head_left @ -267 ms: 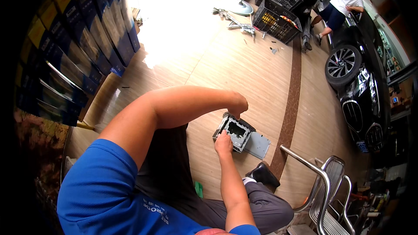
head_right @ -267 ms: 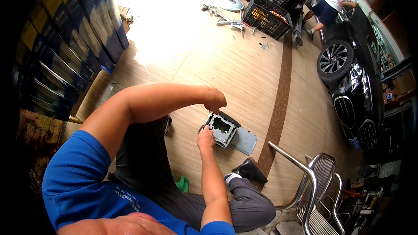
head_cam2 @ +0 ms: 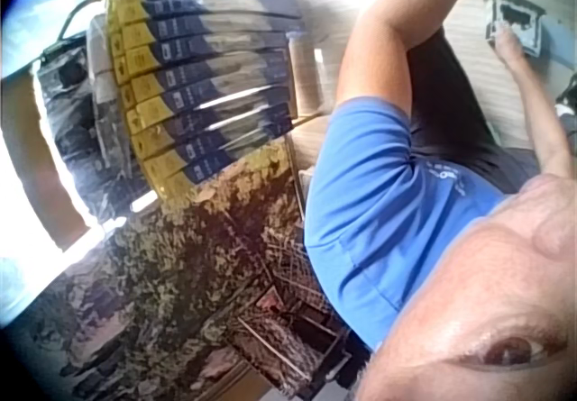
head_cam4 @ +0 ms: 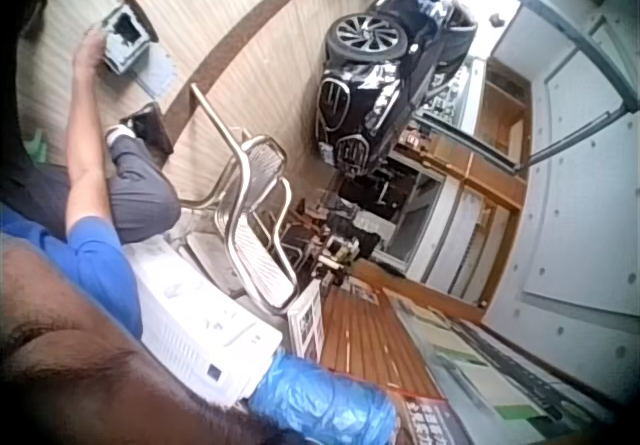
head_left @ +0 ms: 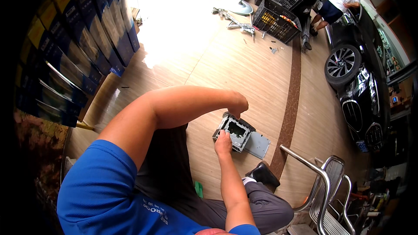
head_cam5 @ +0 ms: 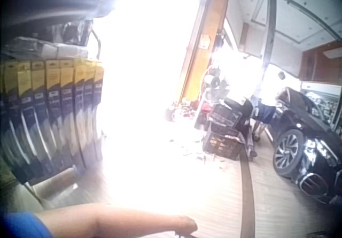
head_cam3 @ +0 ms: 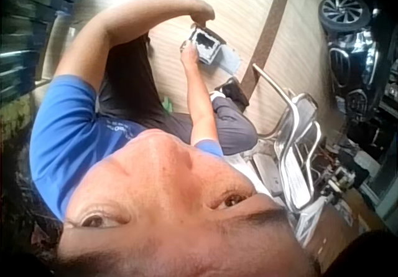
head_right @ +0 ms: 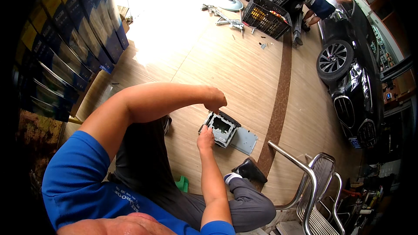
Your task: The person disassembles an electronic device, possibly a car stereo head unit, by removing screws with a screwdriver and prying off metal covers and internal components by hand.
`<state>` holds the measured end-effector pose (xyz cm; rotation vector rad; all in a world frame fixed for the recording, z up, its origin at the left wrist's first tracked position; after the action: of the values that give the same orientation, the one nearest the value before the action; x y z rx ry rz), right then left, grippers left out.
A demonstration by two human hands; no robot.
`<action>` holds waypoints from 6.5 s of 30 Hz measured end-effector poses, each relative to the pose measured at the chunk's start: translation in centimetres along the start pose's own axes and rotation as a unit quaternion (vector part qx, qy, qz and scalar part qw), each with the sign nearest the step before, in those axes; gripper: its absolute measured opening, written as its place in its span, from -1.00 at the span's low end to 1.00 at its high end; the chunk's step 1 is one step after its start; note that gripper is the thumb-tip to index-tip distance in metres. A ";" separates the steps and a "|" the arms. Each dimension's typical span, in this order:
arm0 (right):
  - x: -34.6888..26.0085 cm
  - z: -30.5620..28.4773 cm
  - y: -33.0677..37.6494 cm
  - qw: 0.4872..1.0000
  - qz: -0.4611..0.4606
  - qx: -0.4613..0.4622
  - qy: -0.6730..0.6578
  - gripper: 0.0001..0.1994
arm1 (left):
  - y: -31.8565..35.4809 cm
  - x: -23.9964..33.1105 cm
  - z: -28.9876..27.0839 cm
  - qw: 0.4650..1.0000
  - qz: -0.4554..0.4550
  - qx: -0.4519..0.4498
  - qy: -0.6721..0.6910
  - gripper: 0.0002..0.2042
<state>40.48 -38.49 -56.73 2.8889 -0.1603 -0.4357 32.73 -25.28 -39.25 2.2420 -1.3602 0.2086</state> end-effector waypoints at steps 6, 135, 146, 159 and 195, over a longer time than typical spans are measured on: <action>0.1 0.0 0.1 0.998 -0.027 0.021 -0.055 -0.77 | 0.4 0.3 -0.5 1.000 -0.006 -0.006 0.001 -0.63; 5.4 -1.7 -3.8 0.977 0.087 0.040 -0.192 -0.73 | 1.7 1.2 -1.6 1.000 0.004 -0.001 -0.013 -0.62; 5.8 -2.3 -3.7 0.977 0.110 0.028 -0.181 -0.71 | 2.0 1.6 -1.9 1.000 -0.004 0.000 -0.019 -0.61; 9.8 1.2 -3.6 0.980 0.170 -0.080 -0.070 -0.49 | 1.7 1.6 -1.4 1.000 -0.019 -0.006 -0.016 -0.61; 11.0 2.4 -6.9 0.969 0.142 -0.202 0.025 -0.46 | 1.3 0.7 -1.6 0.997 -0.064 -0.039 0.031 -0.55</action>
<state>50.74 -33.77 -63.60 2.4247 -0.4190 -0.2997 32.19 -25.54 -37.17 2.2292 -1.1682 0.1745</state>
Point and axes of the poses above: each hand's wrist, its own y-axis away from the middle knuckle, its own z-axis out of the palm, x = y × z, the point moved 5 cm from there along -y, towards the middle knuckle, and after that the axes turned 13 degrees about z, right-handed, at the moved point
